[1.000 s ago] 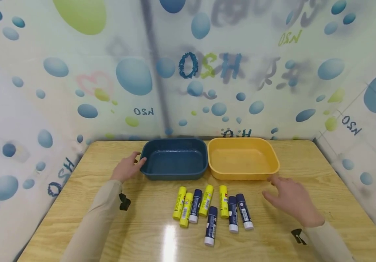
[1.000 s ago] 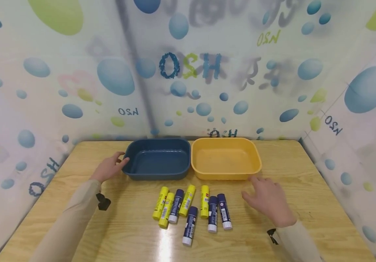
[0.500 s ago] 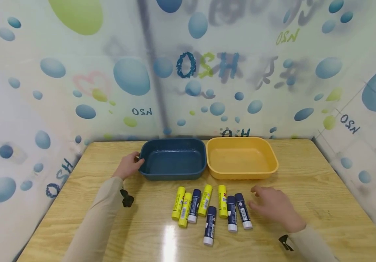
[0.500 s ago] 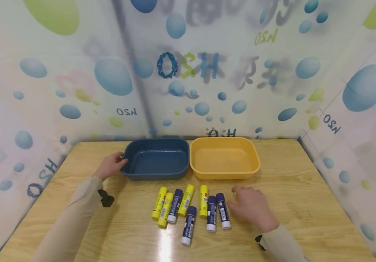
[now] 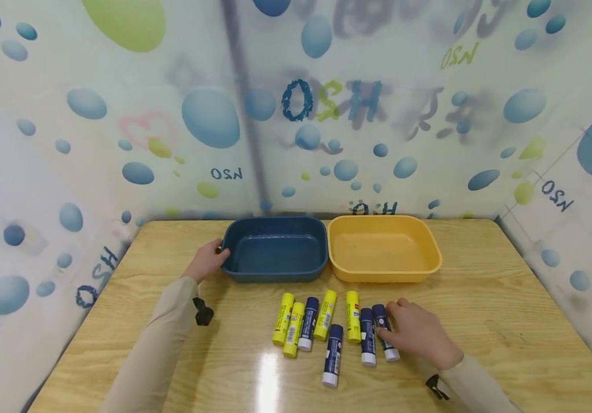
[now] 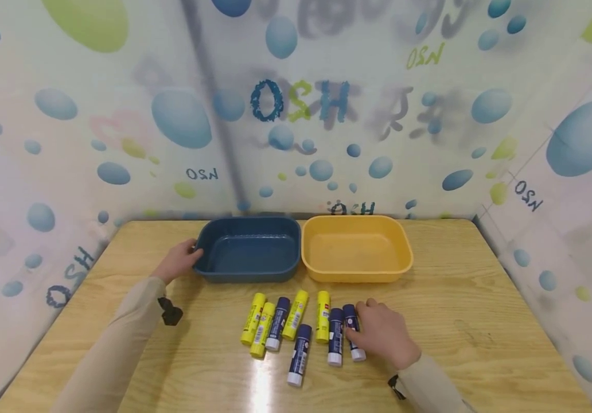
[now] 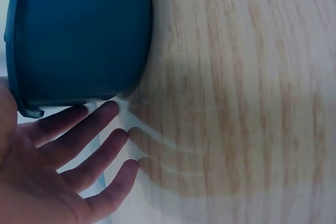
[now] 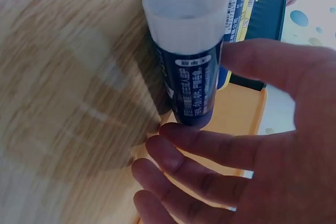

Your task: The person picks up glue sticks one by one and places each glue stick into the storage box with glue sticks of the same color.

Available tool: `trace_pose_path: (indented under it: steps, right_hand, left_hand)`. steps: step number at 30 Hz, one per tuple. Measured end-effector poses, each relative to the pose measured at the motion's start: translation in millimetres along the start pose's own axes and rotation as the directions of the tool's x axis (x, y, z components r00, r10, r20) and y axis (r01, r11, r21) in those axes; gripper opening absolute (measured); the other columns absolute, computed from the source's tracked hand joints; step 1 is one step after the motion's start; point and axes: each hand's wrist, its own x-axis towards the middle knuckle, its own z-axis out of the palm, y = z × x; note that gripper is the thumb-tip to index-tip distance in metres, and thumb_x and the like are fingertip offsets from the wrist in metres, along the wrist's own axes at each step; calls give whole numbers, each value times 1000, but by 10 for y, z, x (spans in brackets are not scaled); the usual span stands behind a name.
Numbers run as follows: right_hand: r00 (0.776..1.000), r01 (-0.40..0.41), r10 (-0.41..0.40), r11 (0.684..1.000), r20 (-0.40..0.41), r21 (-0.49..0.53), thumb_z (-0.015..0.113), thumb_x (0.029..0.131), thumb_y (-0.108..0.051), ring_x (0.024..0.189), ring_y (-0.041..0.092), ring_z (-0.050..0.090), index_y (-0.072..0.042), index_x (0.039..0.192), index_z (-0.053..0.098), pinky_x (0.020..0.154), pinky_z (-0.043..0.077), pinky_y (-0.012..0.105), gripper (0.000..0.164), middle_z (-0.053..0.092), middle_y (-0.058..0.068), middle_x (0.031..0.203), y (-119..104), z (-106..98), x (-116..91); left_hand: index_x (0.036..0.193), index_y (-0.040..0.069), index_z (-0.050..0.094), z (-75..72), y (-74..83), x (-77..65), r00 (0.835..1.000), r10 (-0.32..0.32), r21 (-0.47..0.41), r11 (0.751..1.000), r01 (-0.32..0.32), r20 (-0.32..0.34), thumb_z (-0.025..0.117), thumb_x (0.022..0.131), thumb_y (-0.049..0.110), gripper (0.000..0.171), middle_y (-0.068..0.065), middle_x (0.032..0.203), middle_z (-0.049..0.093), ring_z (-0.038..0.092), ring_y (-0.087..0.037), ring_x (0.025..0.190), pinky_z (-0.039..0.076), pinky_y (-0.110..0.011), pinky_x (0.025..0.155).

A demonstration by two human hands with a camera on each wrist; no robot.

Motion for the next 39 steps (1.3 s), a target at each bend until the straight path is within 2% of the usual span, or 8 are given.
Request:
trace_pose_path:
  steps: [5,10,15,19,23,26,32,39]
  right_hand:
    - [1000,-22,21,999,19,27,74,82,-41,64,17,48,-3,103,64,53,43,34,45,54,4,77,-34,-7,23]
    - [999,-39,37,992,22,123,75,82,-36,55,16,44,-8,91,58,48,36,31,34,49,0,66,-38,29,48]
    - [999,-42,37,971,26,237,76,82,-28,52,15,45,-6,100,59,47,35,30,33,49,0,65,-38,50,65]
    - [999,-40,32,956,32,292,76,82,-23,51,14,46,-7,103,59,47,36,29,32,51,-1,65,-33,55,72]
    - [999,-37,25,940,42,338,76,83,-20,51,14,46,-4,108,58,47,36,28,34,51,0,66,-26,52,78]
    - [999,-31,15,933,48,359,74,82,-17,52,14,47,-2,111,57,47,37,27,37,51,1,66,-16,55,92]
    - [998,-27,3,930,66,367,73,84,-15,54,15,48,-2,115,56,48,39,28,38,52,1,68,13,40,124]
    - [998,-28,4,935,70,354,71,86,-15,56,15,49,-2,122,53,50,41,31,43,53,2,71,16,-33,154]
  left_hand:
    - [125,-14,50,-18,21,11,999,-17,10,1000,17,40,42,100,15,39,-32,118,56,58,-39,100,45,-50,84]
    - [123,-12,50,-14,33,18,998,-27,-3,1000,28,59,41,101,15,36,-31,117,57,58,-37,96,46,-48,81]
    - [131,-12,45,-30,80,4,996,-48,-11,999,49,80,39,102,16,41,-33,125,52,57,-38,103,45,-49,84]
    - [130,-12,44,-43,89,-2,995,-42,-14,999,44,88,39,102,16,40,-33,124,52,56,-37,98,45,-48,81]
    - [131,-12,43,-39,71,11,995,-35,-19,999,37,89,39,102,16,41,-34,126,50,55,-41,106,44,-50,86]
    - [133,-13,40,-32,56,19,995,-41,-17,999,42,92,38,102,16,43,-35,130,48,52,-44,114,42,-52,91]
    - [133,-15,38,-12,60,11,993,-51,-18,998,53,104,36,102,16,44,-37,131,45,49,-46,116,41,-53,92]
    - [142,-18,20,7,106,4,988,-73,-39,996,78,134,31,103,16,53,-39,143,28,31,-49,131,29,-55,105]
